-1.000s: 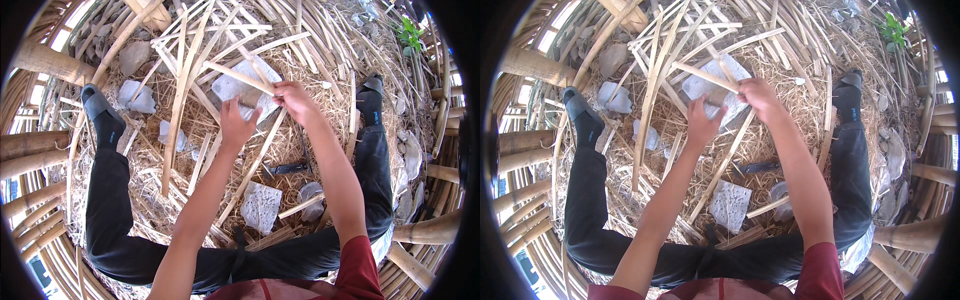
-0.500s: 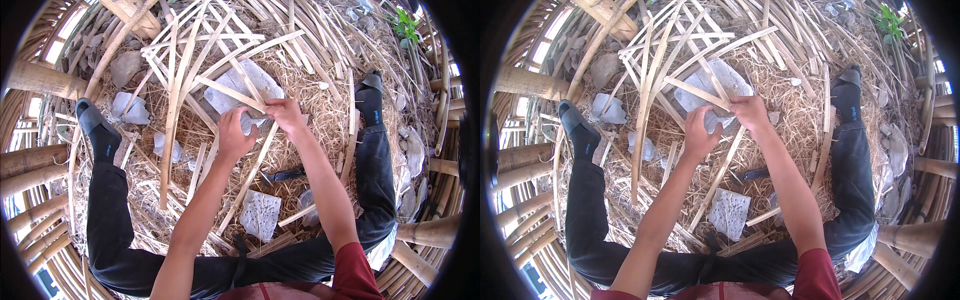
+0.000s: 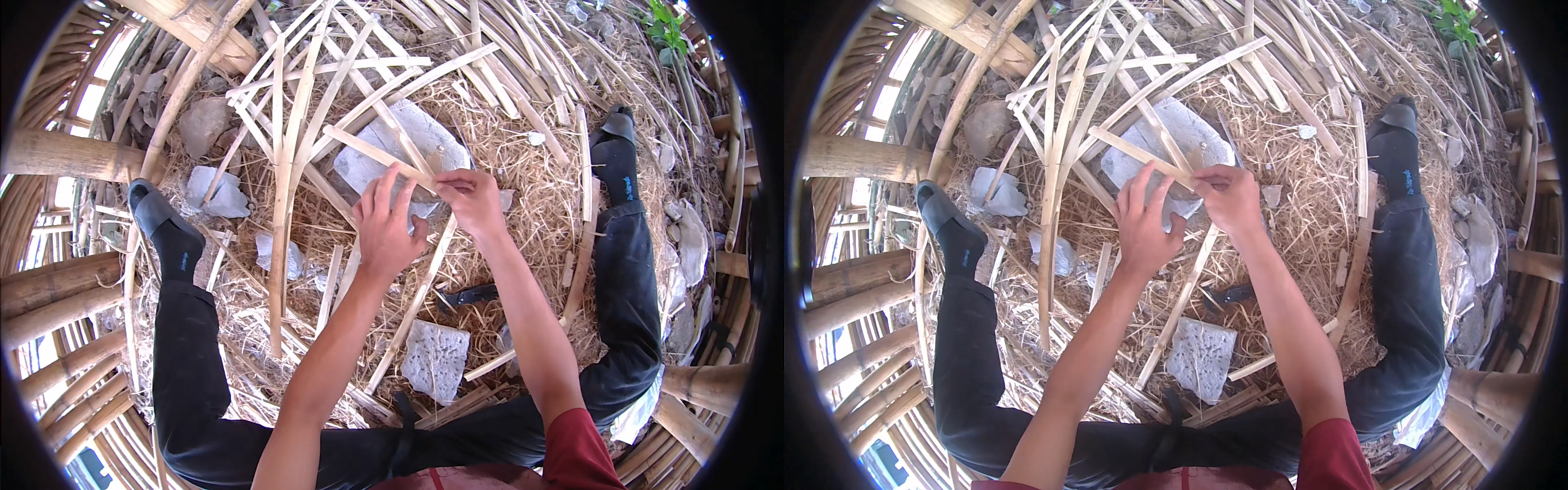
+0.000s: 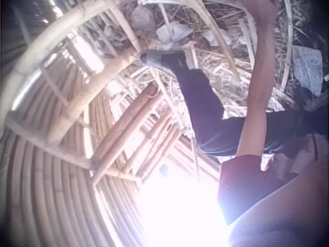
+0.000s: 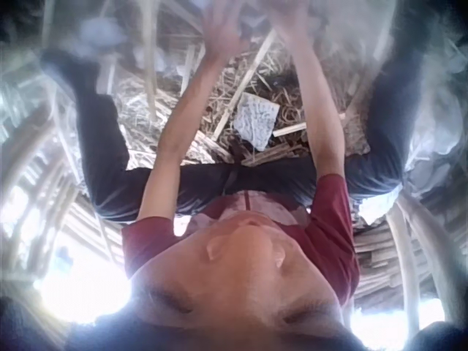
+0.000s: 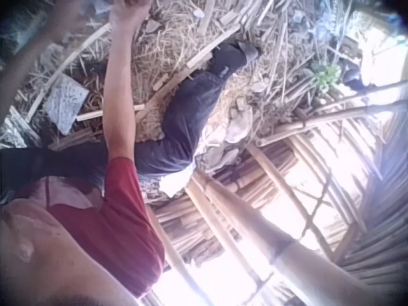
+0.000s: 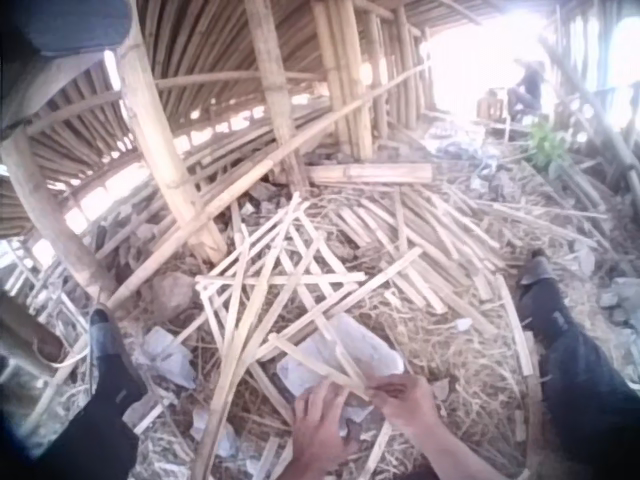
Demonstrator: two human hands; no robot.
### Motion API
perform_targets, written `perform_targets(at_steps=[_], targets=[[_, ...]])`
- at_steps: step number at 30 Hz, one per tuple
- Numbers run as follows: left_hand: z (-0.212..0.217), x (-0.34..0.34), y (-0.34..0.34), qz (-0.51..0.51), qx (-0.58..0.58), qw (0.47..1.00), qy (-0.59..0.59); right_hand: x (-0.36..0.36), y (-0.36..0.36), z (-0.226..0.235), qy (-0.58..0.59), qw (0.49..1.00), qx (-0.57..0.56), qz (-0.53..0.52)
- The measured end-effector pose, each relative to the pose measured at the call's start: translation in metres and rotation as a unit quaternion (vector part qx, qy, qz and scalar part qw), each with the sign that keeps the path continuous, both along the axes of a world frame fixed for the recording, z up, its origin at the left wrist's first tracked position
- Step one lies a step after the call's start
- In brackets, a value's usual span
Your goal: The person weaves bamboo strips together, using a hammer to tap a nail into the wood and a small knife to trim the strips.
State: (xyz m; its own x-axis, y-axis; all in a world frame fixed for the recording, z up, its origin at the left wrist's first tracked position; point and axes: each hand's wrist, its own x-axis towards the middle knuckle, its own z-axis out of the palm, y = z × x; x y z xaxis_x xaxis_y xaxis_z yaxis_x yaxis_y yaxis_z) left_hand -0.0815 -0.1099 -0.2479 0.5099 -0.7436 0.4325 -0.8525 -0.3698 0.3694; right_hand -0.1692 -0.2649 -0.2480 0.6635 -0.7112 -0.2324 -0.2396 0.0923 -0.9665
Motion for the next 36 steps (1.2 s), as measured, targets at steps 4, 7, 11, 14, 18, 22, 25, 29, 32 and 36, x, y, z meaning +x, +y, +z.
perform_targets(at_steps=[4,7,11,14,18,22,25,29,32,36], targets=[[0.001,0.001,-0.006,-0.013,0.05,0.999,0.005,-0.002,-0.005,0.001,-0.012,0.999,0.035,0.004],[-0.001,0.003,-0.004,-0.01,0.056,0.998,-0.003,-0.004,-0.006,-0.001,-0.02,0.997,0.073,0.02],[-0.003,0.002,-0.008,-0.015,0.059,0.998,-0.006,-0.018,-0.008,0.0,-0.084,0.988,0.125,0.016],[-0.007,0.003,-0.008,-0.026,0.062,0.998,0.014,-0.023,0.007,-0.002,-0.093,0.993,0.064,0.018],[-0.01,0.006,-0.007,-0.04,0.049,0.998,0.024,-0.012,0.02,-0.008,-0.088,0.993,-0.066,-0.039],[-0.012,0.007,-0.006,-0.04,0.068,0.997,-0.006,-0.009,0.028,-0.001,-0.056,0.992,-0.089,-0.076],[-0.015,0.009,-0.009,-0.05,0.054,0.997,-0.005,-0.008,0.027,-0.001,-0.046,0.992,-0.077,-0.083],[-0.019,0.007,-0.011,-0.041,0.054,0.998,-0.001,-0.009,0.022,-0.001,-0.055,0.994,-0.064,-0.067],[-0.015,0.002,-0.012,-0.025,0.076,0.997,-0.017,-0.012,0.017,-0.007,-0.057,0.995,-0.063,-0.051],[-0.015,0.002,-0.007,-0.012,0.101,0.994,-0.041,-0.01,0.021,-0.005,-0.069,0.99,-0.109,-0.05]])
